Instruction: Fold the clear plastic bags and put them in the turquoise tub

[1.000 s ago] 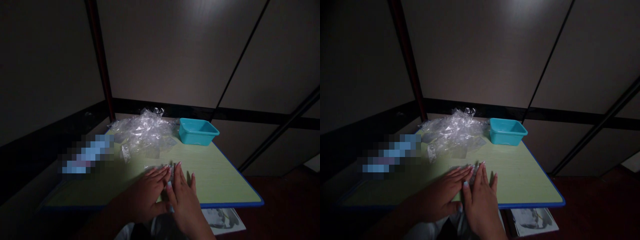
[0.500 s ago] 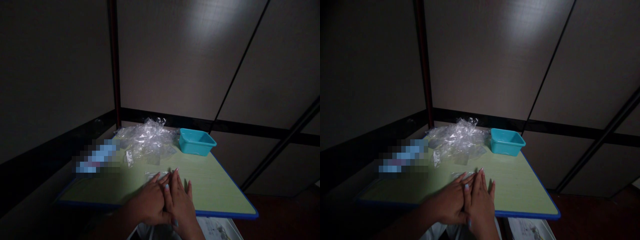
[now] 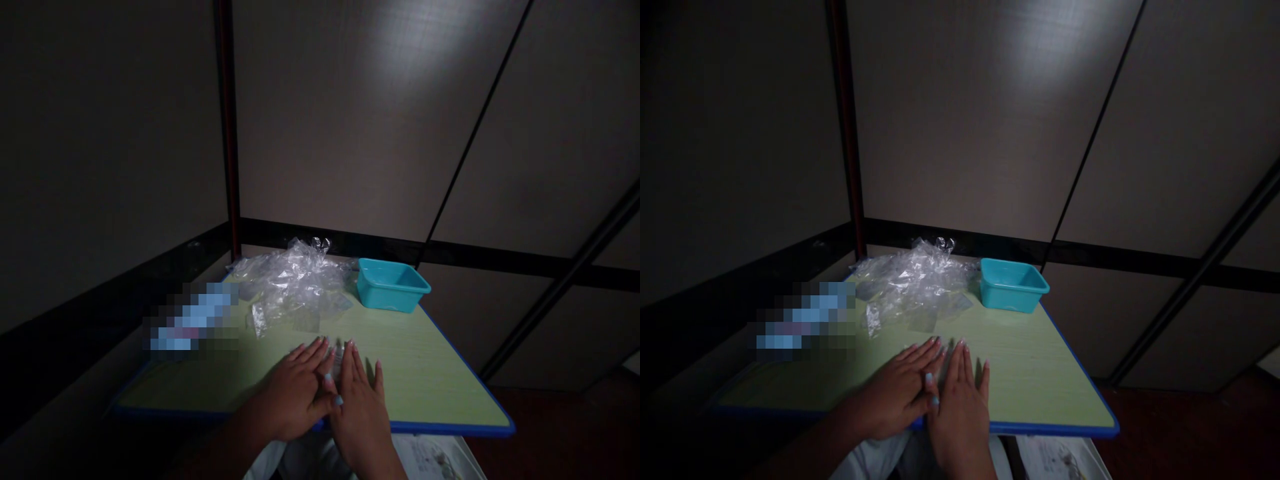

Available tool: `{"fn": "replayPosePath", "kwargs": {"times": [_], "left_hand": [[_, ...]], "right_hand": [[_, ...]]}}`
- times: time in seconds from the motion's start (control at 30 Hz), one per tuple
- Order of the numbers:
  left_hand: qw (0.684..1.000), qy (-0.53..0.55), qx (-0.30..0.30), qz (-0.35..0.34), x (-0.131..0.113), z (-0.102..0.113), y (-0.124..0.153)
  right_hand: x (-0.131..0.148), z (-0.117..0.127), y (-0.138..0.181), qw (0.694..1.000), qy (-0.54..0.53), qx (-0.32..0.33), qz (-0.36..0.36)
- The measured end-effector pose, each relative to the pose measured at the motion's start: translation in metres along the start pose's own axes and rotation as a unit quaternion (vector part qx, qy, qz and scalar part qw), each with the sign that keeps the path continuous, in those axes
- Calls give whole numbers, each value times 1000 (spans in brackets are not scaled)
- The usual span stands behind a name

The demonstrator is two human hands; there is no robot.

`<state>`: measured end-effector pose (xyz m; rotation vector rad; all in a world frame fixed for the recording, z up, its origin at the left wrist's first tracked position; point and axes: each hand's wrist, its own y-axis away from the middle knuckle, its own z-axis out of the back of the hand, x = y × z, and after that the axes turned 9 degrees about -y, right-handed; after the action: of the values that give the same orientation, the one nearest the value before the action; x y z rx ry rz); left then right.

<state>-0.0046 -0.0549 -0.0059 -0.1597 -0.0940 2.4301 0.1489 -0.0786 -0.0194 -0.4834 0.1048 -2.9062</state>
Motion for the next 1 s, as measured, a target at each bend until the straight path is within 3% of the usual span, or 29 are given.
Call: {"fn": "replayPosePath", "kwargs": {"times": [0.2,0.4,0.5,0.63,0.77,1.0], "left_hand": [[999,-41,-7,36,24,-4,12],[995,-60,-16,81,42,-8,20],[997,-49,-16,52,39,0,10],[999,-37,-21,-11,32,14,-22],[997,-21,2,-70,40,13,-50],[992,9,41,-120,65,0,-48]], "right_hand": [[-1,-3,-1,999,-14,-29,4],[-5,2,-6,1000,-18,1,12],[-13,8,-11,999,-21,17,28],[-26,9,-17,998,-18,24,54],[-34,3,-20,997,6,13,76],[-46,-10,-20,988,60,-53,132]]}}
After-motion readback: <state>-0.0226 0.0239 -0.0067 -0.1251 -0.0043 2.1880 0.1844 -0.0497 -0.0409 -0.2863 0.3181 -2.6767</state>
